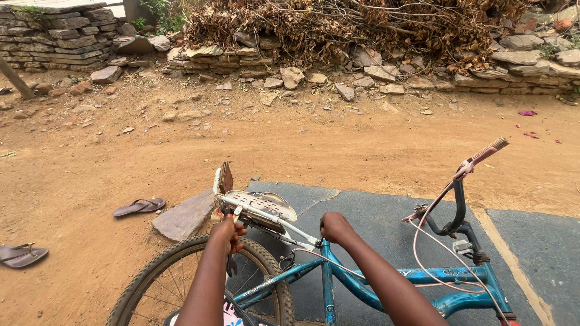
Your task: The person is using a wrench to tighten or loosen bolts on a bicycle frame and drivetrain while sitting on a mat outdoors. They handle the wrench by hand, applying it to different parts of the bike's assembly.
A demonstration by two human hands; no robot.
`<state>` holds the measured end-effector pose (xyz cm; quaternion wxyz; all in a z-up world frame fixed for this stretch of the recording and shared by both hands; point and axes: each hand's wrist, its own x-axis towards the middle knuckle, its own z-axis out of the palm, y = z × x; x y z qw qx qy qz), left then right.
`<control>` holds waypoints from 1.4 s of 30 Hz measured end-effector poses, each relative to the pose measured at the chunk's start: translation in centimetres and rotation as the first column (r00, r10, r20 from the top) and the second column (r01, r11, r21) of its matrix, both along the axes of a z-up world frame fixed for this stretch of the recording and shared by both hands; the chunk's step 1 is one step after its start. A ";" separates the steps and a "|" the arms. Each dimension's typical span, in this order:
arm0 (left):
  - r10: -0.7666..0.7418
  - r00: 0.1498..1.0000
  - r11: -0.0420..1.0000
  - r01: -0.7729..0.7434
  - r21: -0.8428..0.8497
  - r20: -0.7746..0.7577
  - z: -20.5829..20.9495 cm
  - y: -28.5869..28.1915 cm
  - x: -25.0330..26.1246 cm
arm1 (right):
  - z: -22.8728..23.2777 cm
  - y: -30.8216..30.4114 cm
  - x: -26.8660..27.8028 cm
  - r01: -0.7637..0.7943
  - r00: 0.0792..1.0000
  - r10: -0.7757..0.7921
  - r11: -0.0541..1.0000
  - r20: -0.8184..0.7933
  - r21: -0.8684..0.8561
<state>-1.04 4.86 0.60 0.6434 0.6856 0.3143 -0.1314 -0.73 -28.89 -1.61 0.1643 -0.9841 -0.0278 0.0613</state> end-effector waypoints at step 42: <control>0.151 0.950 0.987 -0.160 0.009 0.272 1.0 -4.9 -0.6 | -8.8 2.0 0.0 0.126 0.977 -0.131 0.991 0.165 0.042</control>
